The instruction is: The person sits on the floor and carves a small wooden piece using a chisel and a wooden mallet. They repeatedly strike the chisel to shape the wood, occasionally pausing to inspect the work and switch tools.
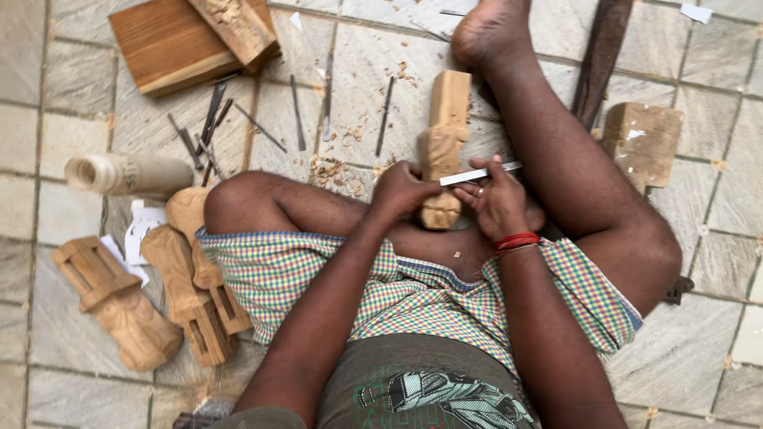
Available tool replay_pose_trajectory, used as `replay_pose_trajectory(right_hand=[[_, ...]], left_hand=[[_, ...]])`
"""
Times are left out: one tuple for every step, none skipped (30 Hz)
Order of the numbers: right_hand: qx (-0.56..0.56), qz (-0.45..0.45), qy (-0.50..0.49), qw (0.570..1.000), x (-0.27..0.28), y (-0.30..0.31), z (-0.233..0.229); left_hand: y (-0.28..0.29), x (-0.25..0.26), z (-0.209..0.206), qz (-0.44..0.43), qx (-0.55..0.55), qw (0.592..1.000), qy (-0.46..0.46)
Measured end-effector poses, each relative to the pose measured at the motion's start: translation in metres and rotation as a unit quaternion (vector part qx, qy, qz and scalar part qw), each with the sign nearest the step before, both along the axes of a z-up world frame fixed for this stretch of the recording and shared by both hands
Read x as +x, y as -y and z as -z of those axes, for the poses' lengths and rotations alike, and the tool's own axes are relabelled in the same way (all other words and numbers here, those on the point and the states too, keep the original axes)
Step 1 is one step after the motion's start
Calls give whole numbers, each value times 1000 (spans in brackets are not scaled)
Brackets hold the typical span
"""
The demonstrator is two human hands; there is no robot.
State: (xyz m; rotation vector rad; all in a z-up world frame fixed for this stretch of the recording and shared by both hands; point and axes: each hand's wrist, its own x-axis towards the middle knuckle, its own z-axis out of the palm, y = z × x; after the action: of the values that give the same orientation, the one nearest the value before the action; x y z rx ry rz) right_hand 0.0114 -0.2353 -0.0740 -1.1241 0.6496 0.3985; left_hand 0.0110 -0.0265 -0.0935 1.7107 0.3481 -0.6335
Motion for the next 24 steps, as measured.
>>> replay_pose_trajectory(right_hand=[[5, 3, -9, 1000, 3, 3, 4], [23, 4, -11, 1000, 6, 5, 7], [42, 5, -13, 999, 9, 6, 9], [58, 11, -16, 998, 9, 7, 11], [46, 23, -23, 998, 9, 7, 13], [30, 38, -31, 998, 7, 8, 14], [15, 52, -39, 998, 5, 8, 14], [21, 53, -30, 998, 4, 8, 13], [27, 53, -20, 998, 4, 9, 10], [37, 52, -10, 998, 5, 7, 9], [32, 51, -6, 998, 6, 5, 6], [28, 49, -3, 998, 6, 4, 5], [24, 47, 0, 999, 6, 1, 4], [29, 50, 2, 998, 6, 2, 3], [33, 54, 3, 998, 5, 3, 2], [37, 57, 4, 998, 5, 5, 1], [42, 54, 5, 998, 4, 7, 0], [48, 49, 6, 998, 4, 7, 1], [54, 43, 7, 998, 4, 7, 1], [50, 46, 1, 998, 4, 7, 2], [45, 48, -4, 998, 3, 6, 2], [41, 51, -9, 998, 3, 6, 3], [40, 51, -8, 998, 3, 6, 3], [40, 52, -7, 998, 3, 6, 3]], left_hand=[[3, -1, -6, -1, 47, 998, 28], [9, -2, -12, -1, 94, 994, 57], [14, -3, -18, 0, 141, 986, 85], [18, -4, -21, -15, 163, 980, 116], [20, -6, -22, -30, 184, 971, 147], [26, -9, -22, -43, 200, 963, 176], [27, -12, -20, -37, 171, 972, 154], [23, -11, -17, -32, 142, 980, 133], [19, -9, -14, -28, 113, 987, 112], [14, -8, -12, -23, 111, 986, 119], [9, -6, -10, -19, 110, 986, 127], [5, -6, -8, -15, 110, 985, 133], [2, -7, -7, -15, 105, 986, 130], [2, -6, -6, -13, 99, 987, 128], [1, -5, -6, -12, 93, 987, 127], [3, -6, -6, -7, 99, 987, 125], [5, -6, -7, -2, 104, 987, 123], [6, -6, -7, 2, 110, 987, 121], [6, -6, -8, 3, 111, 987, 120], [6, -6, -9, 4, 112, 987, 119], [6, -6, -9, 6, 113, 986, 118], [6, -6, -10, 4, 112, 986, 122], [6, -6, -10, 2, 110, 986, 125], [6, -6, -10, 0, 109, 986, 129]])
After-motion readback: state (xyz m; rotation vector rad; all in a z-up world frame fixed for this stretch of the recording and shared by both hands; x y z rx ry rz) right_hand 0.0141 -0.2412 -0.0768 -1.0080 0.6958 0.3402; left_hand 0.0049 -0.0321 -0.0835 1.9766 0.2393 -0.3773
